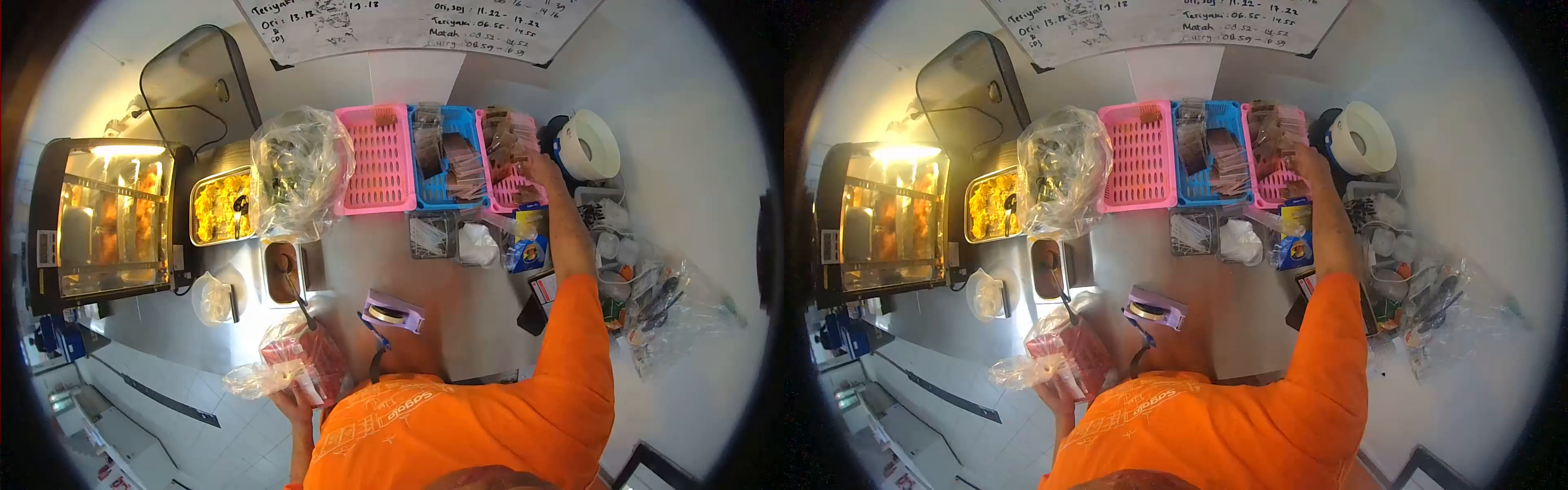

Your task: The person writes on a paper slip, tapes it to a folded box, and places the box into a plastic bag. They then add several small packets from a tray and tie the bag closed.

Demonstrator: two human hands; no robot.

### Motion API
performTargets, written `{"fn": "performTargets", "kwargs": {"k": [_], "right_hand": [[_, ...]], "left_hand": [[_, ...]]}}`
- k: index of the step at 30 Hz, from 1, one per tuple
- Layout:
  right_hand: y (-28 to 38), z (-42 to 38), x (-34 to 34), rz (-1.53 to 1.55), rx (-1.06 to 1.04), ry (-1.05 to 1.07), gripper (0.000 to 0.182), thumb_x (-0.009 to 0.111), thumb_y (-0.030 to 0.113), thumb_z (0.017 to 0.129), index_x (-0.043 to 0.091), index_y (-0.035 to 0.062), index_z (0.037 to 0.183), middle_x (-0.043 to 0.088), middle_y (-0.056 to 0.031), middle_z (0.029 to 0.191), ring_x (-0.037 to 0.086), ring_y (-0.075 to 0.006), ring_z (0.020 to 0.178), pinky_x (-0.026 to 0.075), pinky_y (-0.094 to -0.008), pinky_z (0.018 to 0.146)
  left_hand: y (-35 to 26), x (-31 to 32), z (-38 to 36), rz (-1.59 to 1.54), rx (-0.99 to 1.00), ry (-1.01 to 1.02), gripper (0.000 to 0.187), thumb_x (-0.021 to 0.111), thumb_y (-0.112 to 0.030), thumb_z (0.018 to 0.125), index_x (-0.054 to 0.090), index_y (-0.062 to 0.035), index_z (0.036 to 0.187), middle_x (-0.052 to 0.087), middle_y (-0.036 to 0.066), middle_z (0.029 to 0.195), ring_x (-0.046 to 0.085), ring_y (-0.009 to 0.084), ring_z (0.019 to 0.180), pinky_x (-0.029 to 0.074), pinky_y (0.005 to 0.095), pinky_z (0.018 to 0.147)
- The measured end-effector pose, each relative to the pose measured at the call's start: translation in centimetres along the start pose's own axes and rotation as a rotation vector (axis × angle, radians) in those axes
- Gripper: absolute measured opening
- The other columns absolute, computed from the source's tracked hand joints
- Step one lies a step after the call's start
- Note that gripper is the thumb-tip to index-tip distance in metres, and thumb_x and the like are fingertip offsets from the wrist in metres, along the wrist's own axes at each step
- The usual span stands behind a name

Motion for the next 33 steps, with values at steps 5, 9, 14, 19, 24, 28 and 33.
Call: {"fn": "performTargets", "kwargs": {"k": [5, 9, 14, 19, 24, 28, 33], "right_hand": [[-0.5, -1.7, 0.2, -0.069, 0.396, -0.096, 0.036, 0.061, 0.033, 0.086, 0.064, 0.0115, 0.115, 0.065, -0.0168, 0.116, 0.065, -0.0359, 0.106, 0.045, -0.0528, 0.096], [-1.7, -2.0, 1.4, -0.007, 0.554, -0.094, 0.043, 0.065, 0.035, 0.083, 0.063, 0.0112, 0.119, 0.064, -0.0147, 0.121, 0.064, -0.0344, 0.108, 0.040, -0.0537, 0.102], [-7.1, 1.1, 5.3, 0.298, 0.288, 0.158, 0.057, 0.077, 0.045, 0.070, 0.066, 0.0101, 0.115, 0.066, -0.0149, 0.120, 0.063, -0.0330, 0.111, 0.041, -0.0520, 0.100], [-3.2, -1.7, 2.4, 0.337, 0.056, 0.216, 0.040, 0.081, 0.044, 0.065, 0.072, 0.0117, 0.088, 0.072, -0.0125, 0.091, 0.067, -0.0340, 0.096, 0.043, -0.0509, 0.092], [1.7, -3.8, -2.1, 0.065, 0.077, -0.203, 0.042, 0.079, 0.047, 0.066, 0.071, 0.0126, 0.088, 0.072, -0.0123, 0.093, 0.066, -0.0332, 0.099, 0.036, -0.0579, 0.097], [1.0, -0.9, 3.2, 0.090, 0.086, 0.301, 0.051, 0.080, 0.038, 0.069, 0.068, 0.0133, 0.112, 0.066, -0.0163, 0.118, 0.062, -0.0334, 0.110, 0.045, -0.0480, 0.096], [2.1, -3.0, 0.8, 0.322, 0.084, 0.202, 0.038, 0.079, 0.016, 0.067, 0.070, 0.0105, 0.104, 0.070, -0.0152, 0.103, 0.068, -0.0286, 0.095, 0.053, -0.0372, 0.083]], "left_hand": [[-0.6, 0.0, 0.4, -0.050, -0.019, 0.002, 0.047, 0.058, -0.021, 0.094, 0.048, 0.0045, 0.132, 0.041, 0.028, 0.132, 0.041, 0.0428, 0.124, 0.032, 0.0491, 0.105], [0.3, 0.1, 0.1, -0.022, 0.008, -0.012, 0.048, 0.058, -0.022, 0.094, 0.047, 0.0047, 0.132, 0.041, 0.028, 0.132, 0.041, 0.0425, 0.124, 0.031, 0.0496, 0.106], [-0.6, -0.2, 0.1, 0.011, 0.008, -0.038, 0.046, 0.059, -0.021, 0.094, 0.048, 0.0052, 0.130, 0.042, 0.027, 0.132, 0.041, 0.0421, 0.124, 0.031, 0.0492, 0.106], [0.3, 0.0, -0.1, -0.054, -0.005, -0.035, 0.044, 0.058, -0.018, 0.093, 0.050, 0.0053, 0.129, 0.044, 0.027, 0.132, 0.041, 0.0417, 0.124, 0.031, 0.0485, 0.105], [0.7, 0.0, 0.0, -0.082, -0.011, -0.036, 0.042, 0.059, -0.017, 0.092, 0.051, 0.0052, 0.127, 0.044, 0.029, 0.131, 0.042, 0.0431, 0.123, 0.032, 0.0488, 0.104], [0.7, 0.1, 0.0, -0.081, -0.013, -0.050, 0.041, 0.058, -0.017, 0.093, 0.052, 0.0053, 0.127, 0.045, 0.028, 0.131, 0.043, 0.0429, 0.122, 0.032, 0.0486, 0.104], [1.8, 0.4, -0.5, -0.184, -0.047, -0.047, 0.041, 0.058, -0.018, 0.093, 0.052, 0.0055, 0.127, 0.046, 0.027, 0.130, 0.044, 0.0412, 0.120, 0.033, 0.0485, 0.104]]}}
Point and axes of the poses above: each hand's wrist, its own z-axis towards the middle knuckle, its own x-axis out of the palm, y = z × x, the point moved 9 cm from there along z, towards the middle knuckle
